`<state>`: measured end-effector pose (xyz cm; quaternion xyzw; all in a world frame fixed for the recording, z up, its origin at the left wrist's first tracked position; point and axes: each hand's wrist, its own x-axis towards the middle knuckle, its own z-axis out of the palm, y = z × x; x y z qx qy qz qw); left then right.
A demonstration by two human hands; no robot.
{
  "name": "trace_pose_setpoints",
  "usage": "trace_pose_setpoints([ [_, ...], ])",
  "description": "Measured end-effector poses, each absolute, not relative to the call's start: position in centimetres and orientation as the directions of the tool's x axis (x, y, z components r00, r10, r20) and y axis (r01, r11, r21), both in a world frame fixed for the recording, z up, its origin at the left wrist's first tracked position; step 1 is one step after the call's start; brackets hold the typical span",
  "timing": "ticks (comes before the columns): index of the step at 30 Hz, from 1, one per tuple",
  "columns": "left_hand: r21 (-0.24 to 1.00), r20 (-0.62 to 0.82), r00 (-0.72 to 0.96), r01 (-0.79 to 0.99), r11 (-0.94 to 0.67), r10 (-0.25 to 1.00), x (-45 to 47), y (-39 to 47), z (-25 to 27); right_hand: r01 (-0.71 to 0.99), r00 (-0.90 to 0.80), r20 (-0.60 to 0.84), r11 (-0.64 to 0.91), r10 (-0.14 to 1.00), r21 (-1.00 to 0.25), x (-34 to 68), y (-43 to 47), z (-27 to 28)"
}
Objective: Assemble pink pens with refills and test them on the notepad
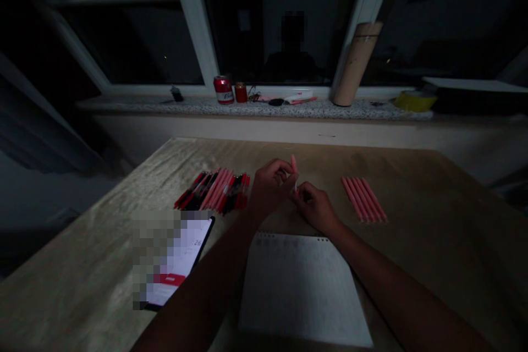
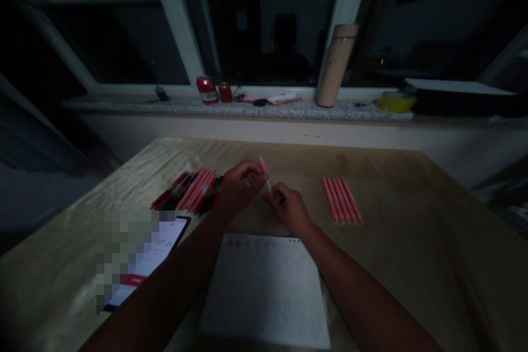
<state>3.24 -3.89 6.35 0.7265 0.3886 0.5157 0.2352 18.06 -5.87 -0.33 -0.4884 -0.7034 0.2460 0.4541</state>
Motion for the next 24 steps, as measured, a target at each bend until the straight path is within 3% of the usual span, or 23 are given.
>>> trace_pose_setpoints([
  [17, 0.816, 0.516, 0.097, 0.246, -0.523, 0.851, 3.56, -4.09, 6.66, 0.562, -0.180, 0.462, 0.477, 0.868, -0.676, 18.01, -6.19, -0.04],
  [24, 0.823, 0.519, 0.073, 0.224, -0.521, 0.852, 3.45, -4.16, 7.14, 0.554, -0.167, 0.458, 0.467, 0.873, -0.689, 18.02, -6.28, 0.07],
])
